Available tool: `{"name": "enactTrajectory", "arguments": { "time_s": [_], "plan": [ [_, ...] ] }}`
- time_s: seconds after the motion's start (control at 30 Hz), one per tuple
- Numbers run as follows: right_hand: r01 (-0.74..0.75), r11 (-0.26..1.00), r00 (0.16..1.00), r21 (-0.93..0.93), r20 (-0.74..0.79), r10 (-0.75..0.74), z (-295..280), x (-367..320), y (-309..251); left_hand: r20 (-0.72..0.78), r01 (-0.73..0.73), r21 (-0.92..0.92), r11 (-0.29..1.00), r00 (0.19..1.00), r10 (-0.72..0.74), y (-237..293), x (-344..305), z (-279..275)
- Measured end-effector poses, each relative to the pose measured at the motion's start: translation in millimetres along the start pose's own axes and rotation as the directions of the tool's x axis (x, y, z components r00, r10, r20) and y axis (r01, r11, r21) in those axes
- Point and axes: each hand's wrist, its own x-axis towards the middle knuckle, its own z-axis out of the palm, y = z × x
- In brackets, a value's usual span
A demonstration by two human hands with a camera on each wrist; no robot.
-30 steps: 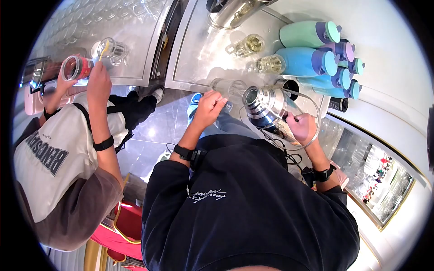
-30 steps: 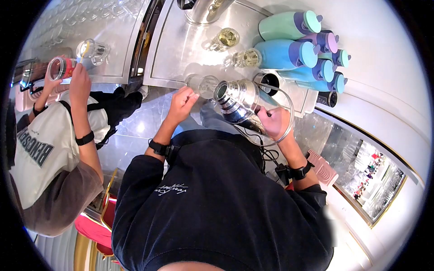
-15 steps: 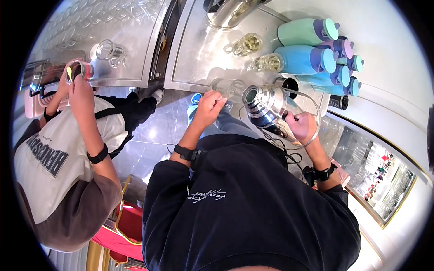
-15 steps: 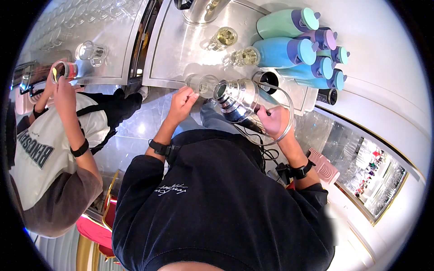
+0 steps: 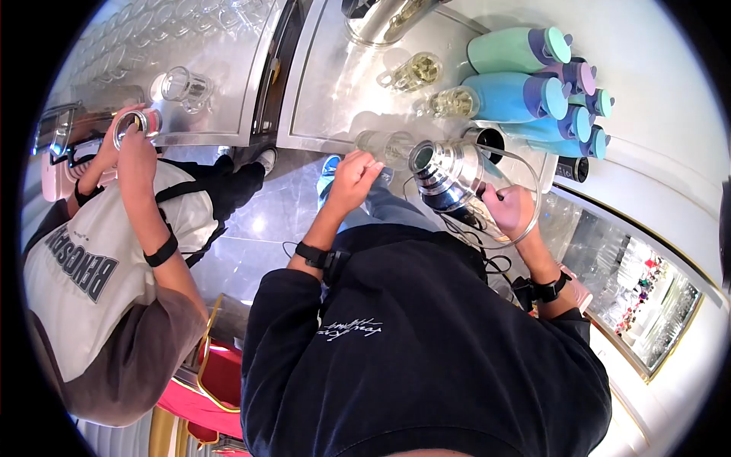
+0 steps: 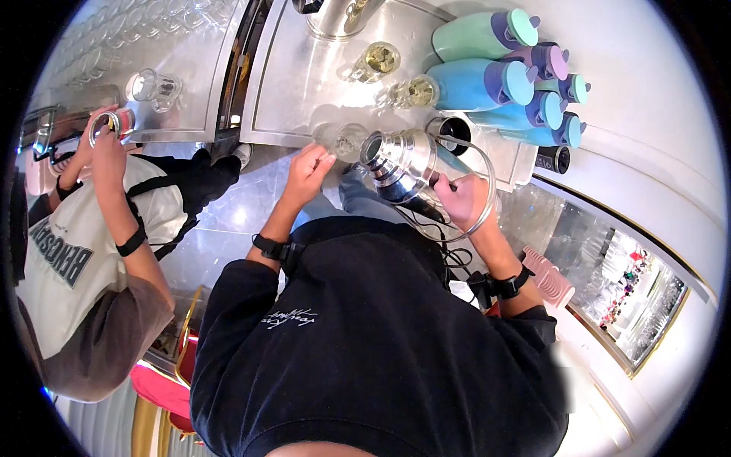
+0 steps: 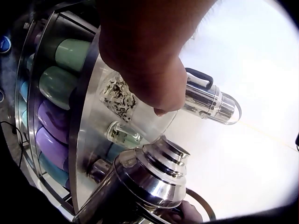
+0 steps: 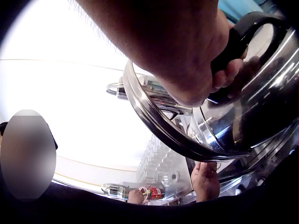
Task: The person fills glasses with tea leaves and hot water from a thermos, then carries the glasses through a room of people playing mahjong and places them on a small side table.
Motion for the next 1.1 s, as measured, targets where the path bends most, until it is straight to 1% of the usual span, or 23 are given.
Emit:
{"name": "enactTrajectory", "arguments": {
  "time_s": [0.27,0.37,0.47,0.73,1.1],
  "plan": [
    [0.001,1.0,1.0,-0.011,0.006,-0.001,1.4,0.9,5.0,-0.005,0.002,-0.013,1.0,1.0,-0.002,0.6,-0.3,0.7],
    [-0.022,1.0,1.0,-0.005,0.017,0.022,3.5,1.4,6.7,-0.01,0.009,-0.016,1.0,1.0,-0.009,1.0,-0.2,0.0],
    [-0.001,1.0,1.0,-0.026,0.017,0.002,4.3,1.8,9.7,-0.005,0.011,-0.021,1.0,1.0,-0.012,0.3,0.4,0.4],
    [-0.051,0.999,0.998,-0.021,0.034,0.051,0.9,1.9,3.6,-0.003,0.023,-0.041,0.999,1.0,-0.023,1.2,0.6,-1.4],
    [-0.014,1.0,1.0,0.004,0.016,0.014,1.9,0.5,2.9,-0.004,0.02,-0.027,0.999,1.0,-0.02,2.0,-0.8,-2.6]
  ]
}}
